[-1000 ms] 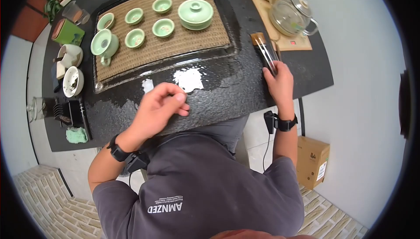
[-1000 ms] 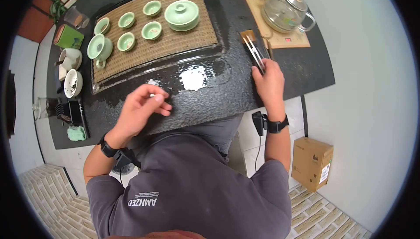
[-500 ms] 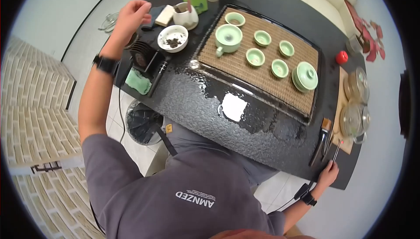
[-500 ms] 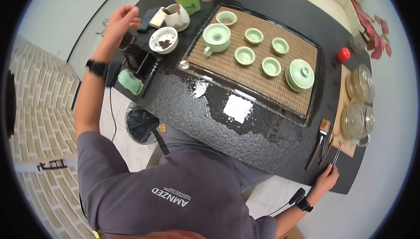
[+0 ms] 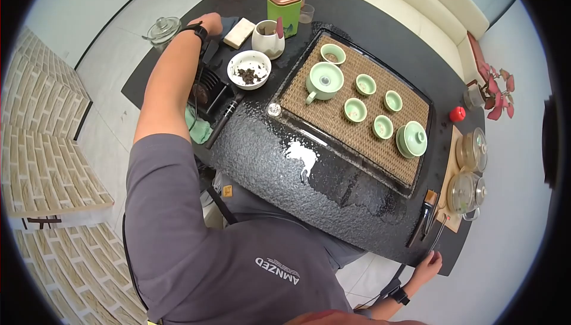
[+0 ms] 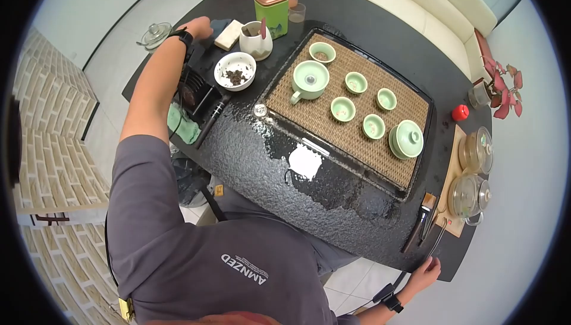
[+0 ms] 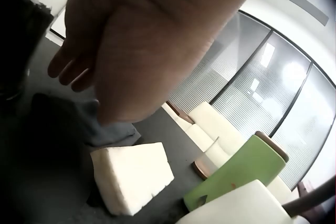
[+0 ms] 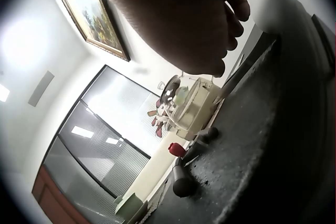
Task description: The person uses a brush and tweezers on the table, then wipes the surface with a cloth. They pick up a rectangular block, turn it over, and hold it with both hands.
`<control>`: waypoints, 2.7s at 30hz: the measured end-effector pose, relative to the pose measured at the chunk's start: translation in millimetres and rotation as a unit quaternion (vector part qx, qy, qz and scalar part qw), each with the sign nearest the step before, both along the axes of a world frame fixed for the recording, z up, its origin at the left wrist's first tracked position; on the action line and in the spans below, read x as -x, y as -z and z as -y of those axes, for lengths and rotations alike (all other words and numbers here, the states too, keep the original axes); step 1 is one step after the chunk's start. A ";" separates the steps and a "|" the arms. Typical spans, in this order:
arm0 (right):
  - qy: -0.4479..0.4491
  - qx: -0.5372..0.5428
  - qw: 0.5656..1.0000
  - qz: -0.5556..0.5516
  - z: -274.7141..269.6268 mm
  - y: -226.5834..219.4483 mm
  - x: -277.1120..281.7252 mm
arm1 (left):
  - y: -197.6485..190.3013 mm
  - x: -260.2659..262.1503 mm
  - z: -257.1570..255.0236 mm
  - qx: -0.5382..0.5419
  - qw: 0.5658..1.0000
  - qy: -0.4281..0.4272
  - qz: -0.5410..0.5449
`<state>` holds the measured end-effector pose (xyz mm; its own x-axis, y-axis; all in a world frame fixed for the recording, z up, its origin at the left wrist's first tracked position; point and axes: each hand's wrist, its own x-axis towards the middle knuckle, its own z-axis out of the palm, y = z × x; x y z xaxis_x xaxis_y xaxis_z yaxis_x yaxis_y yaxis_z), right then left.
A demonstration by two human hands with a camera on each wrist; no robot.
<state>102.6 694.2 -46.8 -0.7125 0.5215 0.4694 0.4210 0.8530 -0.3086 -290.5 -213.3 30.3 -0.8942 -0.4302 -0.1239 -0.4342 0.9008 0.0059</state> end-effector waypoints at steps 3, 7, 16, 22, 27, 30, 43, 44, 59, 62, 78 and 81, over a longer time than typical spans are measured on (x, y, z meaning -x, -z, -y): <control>-0.020 0.040 0.999 -0.014 9.3 -2.3 -19.0 | -7.4 -1.2 -10.0 0.009 0.998 0.015 0.064; -0.017 0.059 0.998 0.030 33.2 -13.3 -31.4 | -19.4 -5.3 -17.3 -0.001 0.994 0.018 0.103; -0.032 0.086 0.996 0.001 65.6 -36.2 -11.9 | -31.3 6.1 -5.0 -0.147 0.981 -0.121 -0.024; -0.065 0.114 0.991 -0.019 91.0 -49.2 10.3 | -44.0 12.4 15.0 0.025 0.979 -0.080 -0.186; -0.156 0.156 0.971 -0.090 116.5 -48.4 31.9 | -87.2 14.2 46.7 0.091 0.955 -0.023 -0.282; -0.183 0.209 0.960 -0.043 140.5 -58.4 42.3 | -143.4 -44.0 -14.5 -0.018 0.947 0.033 -0.318; -0.593 0.522 0.586 0.180 355.7 -88.9 140.6 | -82.2 -260.5 -215.6 -0.641 0.721 0.260 0.043; -0.619 0.525 0.554 0.184 373.2 -86.2 143.6 | -63.8 -268.9 -224.1 -0.670 0.701 0.236 0.054; -0.501 0.678 0.489 0.226 420.6 -87.4 109.7 | -29.7 -302.7 -223.7 -0.708 0.669 0.198 0.112; -0.446 0.656 0.536 0.287 394.3 -90.4 101.3 | -47.3 -289.0 -241.9 -0.692 0.668 0.224 0.154; -0.151 0.489 0.855 -0.082 148.8 -143.4 -75.2 | 21.4 30.8 -23.4 -0.065 0.982 0.172 -0.041; -0.105 0.514 0.845 -0.108 136.5 -143.9 -78.5 | 12.9 22.7 -31.6 -0.098 0.982 0.162 0.000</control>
<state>181.0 557.6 97.1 -0.7955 0.6055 -0.0234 0.1334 0.1374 -0.9815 -313.2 -181.7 17.4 -0.9804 -0.0905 -0.1750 -0.1243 0.9733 0.1928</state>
